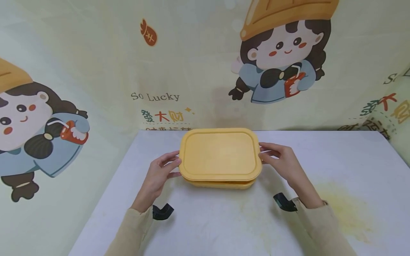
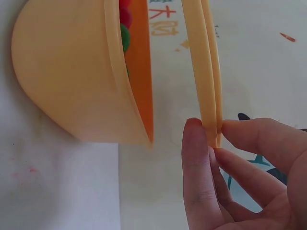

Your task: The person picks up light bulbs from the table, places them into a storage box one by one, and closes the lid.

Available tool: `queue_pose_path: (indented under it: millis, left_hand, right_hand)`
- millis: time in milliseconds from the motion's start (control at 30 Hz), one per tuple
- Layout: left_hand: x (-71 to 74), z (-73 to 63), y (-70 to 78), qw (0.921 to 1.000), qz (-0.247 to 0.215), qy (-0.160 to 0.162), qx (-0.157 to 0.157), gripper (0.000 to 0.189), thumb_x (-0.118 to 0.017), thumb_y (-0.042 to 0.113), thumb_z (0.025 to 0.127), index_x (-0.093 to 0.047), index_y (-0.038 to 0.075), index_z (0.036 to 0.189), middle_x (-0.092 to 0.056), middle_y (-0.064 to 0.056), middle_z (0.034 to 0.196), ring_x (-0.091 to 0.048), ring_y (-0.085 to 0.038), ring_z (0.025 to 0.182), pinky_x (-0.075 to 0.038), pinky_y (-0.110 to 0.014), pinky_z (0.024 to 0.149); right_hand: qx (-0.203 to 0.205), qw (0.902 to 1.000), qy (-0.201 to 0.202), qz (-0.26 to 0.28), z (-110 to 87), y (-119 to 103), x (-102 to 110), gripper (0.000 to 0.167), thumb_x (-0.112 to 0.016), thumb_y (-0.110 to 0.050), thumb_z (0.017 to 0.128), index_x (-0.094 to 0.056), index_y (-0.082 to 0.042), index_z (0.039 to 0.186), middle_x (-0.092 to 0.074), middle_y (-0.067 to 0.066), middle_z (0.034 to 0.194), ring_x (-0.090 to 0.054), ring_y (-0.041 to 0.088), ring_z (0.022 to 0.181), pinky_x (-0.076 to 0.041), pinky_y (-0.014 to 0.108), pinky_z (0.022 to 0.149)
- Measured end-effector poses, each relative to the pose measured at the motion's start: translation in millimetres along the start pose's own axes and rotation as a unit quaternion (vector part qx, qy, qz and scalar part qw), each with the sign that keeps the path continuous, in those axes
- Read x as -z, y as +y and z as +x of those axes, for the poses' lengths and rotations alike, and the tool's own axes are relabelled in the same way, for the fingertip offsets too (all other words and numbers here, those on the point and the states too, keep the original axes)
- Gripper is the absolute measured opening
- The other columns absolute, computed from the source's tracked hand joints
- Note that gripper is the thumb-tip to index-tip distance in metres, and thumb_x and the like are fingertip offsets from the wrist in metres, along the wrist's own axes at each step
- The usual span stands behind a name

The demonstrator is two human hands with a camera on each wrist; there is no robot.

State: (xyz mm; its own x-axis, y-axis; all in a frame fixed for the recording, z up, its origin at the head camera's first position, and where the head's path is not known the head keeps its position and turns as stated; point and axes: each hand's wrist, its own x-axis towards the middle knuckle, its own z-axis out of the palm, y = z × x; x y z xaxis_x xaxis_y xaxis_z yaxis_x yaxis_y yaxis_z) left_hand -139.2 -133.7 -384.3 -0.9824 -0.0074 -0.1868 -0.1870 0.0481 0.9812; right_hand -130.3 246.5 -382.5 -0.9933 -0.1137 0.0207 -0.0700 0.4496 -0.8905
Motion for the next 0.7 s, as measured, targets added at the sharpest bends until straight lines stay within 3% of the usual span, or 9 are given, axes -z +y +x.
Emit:
queue_pose_path:
  millis: [267,700]
  left_hand:
    - [0.7,5.0,-0.4,0.9999,0.003,0.012,0.004,0.033,-0.073,0.021,0.092,-0.069,0.014,0.123,-0.061,-0.011,0.112,-0.069,-0.021,0.092,-0.062,-0.037,0.074]
    - [4.9,16.9,-15.1,0.9996,0.021,0.002,0.018,0.032,-0.073,0.026,0.092,-0.070,0.014,0.122,-0.064,-0.010,0.118,-0.069,-0.020,0.093,-0.062,-0.036,0.075]
  right_hand:
    - [-0.021,0.9996,-0.017,0.004,9.1,2,-4,0.054,-0.063,-0.028,0.098,-0.051,0.000,0.143,-0.062,0.024,0.129,-0.067,-0.003,0.089,-0.050,0.008,0.080]
    - [-0.028,0.9994,-0.022,-0.004,8.4,9,-8,0.054,-0.067,-0.027,0.096,-0.053,0.002,0.140,-0.063,0.024,0.126,-0.069,0.003,0.086,-0.052,0.010,0.079]
